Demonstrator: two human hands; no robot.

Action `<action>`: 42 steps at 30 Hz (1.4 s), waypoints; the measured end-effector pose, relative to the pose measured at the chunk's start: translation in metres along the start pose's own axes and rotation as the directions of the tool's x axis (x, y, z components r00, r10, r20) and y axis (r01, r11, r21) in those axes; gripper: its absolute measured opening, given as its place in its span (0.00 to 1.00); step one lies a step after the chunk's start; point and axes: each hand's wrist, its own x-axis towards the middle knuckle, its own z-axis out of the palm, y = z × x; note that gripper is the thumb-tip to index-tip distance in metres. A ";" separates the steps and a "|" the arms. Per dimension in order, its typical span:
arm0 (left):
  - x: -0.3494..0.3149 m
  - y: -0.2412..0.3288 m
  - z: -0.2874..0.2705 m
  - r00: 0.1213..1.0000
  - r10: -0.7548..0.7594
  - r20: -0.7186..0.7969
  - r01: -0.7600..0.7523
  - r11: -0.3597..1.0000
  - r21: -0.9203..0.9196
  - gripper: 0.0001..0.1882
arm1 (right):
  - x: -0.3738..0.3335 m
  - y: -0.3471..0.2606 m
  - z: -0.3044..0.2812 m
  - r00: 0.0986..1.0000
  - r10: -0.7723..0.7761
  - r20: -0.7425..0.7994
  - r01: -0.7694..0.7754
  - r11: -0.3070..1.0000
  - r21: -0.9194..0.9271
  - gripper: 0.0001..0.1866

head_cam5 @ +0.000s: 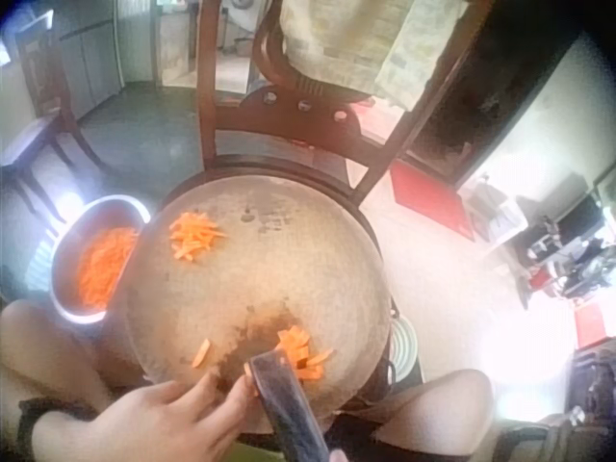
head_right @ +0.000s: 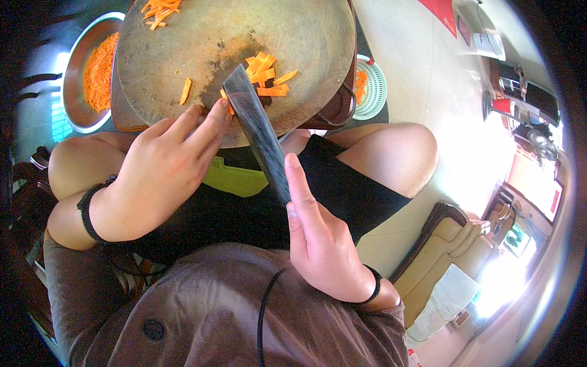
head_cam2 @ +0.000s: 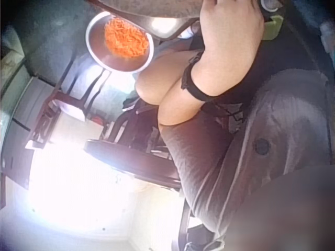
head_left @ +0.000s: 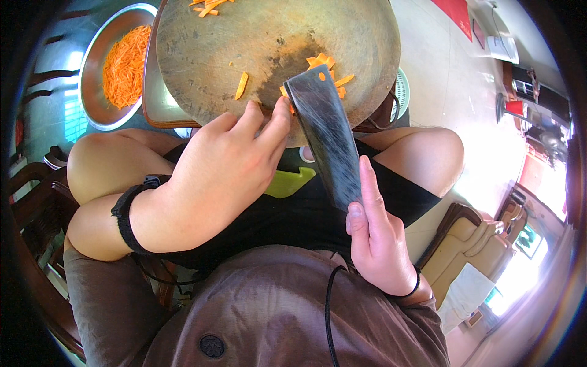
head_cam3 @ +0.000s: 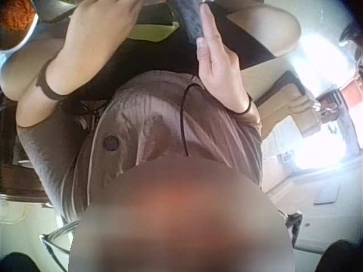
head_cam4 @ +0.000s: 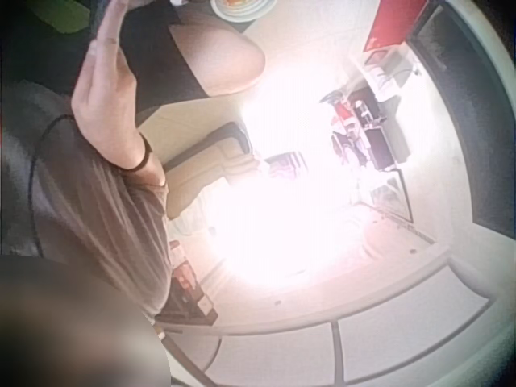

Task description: Cutting carrots into thin strips on a wooden cutting board using a kitchen cleaver.

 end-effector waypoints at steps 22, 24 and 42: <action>0.003 0.003 0.007 0.994 -0.015 -0.107 0.014 1.000 -0.009 0.18 | 0.021 -0.015 0.025 0.987 -0.152 -0.055 0.111 0.884 -0.454 0.51; 0.002 0.003 0.008 0.994 -0.011 -0.108 0.011 1.000 -0.001 0.17 | 0.019 -0.011 0.028 0.980 -0.187 -0.074 0.135 0.882 -0.452 0.51; 0.028 -0.052 -0.017 0.996 -0.057 -0.072 0.030 0.940 -0.339 0.16 | -0.032 0.011 -0.005 0.988 0.028 -0.155 -0.016 0.997 0.075 0.38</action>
